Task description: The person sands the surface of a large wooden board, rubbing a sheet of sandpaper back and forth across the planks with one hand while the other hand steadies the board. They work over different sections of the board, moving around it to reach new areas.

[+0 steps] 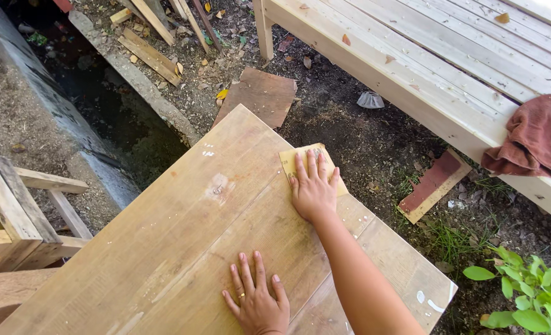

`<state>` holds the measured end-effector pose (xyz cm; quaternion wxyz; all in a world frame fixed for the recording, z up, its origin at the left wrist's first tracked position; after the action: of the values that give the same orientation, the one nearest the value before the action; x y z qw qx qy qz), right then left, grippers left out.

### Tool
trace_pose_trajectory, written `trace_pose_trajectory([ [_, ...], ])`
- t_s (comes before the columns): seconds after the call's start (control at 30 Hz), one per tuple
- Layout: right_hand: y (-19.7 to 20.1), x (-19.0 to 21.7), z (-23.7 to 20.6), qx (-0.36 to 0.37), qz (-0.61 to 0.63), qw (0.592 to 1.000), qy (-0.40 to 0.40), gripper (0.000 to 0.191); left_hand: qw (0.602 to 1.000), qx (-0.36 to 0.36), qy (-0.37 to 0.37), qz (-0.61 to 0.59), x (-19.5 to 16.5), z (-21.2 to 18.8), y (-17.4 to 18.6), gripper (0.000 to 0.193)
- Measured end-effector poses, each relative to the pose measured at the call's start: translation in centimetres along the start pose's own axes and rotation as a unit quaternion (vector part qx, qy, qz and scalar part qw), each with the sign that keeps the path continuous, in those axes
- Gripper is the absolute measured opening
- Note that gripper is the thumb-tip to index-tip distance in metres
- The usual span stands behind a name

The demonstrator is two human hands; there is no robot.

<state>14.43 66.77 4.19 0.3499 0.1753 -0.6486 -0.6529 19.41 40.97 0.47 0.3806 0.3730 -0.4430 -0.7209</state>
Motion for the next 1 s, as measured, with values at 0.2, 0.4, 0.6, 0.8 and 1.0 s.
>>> trace_pose_trajectory([
  [0.2, 0.6, -2.9, -16.3, -0.029, -0.010, 0.997, 0.064, 0.063, 0.998, 0.060, 0.014, 0.014, 0.2, 0.1, 0.4, 0.069],
  [0.4, 2.2, -6.8, -28.9, -0.164, -0.052, 0.980, 0.104, 0.064, 0.998, 0.056, 0.008, 0.016, -0.1, 0.4, 0.6, 0.069],
  [0.6, 1.8, -7.3, -17.1, -0.024, -0.056, 0.997, 0.039, 0.064, 0.999, 0.042, 0.009, 0.009, -0.2, -0.1, 0.0, 0.070],
  [0.8, 1.8, -6.4, -2.4, 0.033, 0.017, 0.999, -0.024, 0.061, 0.999, 0.038, 0.014, 0.014, -0.3, 0.0, 0.0, 0.070],
  [1.0, 3.5, -4.7, -2.6, -0.008, -0.006, 0.999, 0.040, 0.062, 0.998, 0.053, 0.020, 0.018, -0.6, 0.6, 1.1, 0.069],
])
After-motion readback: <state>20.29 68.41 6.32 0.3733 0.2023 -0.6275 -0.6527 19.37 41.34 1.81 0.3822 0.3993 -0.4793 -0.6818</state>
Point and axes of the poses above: each hand's wrist, its own z-axis towards the middle knuckle, its own y-axis out of the back of the hand, x = y × z, the point moved 4 cm from there along z, towards the middle knuckle, and after that the axes turned 10 degrees about -x, right-handed, at the moved point
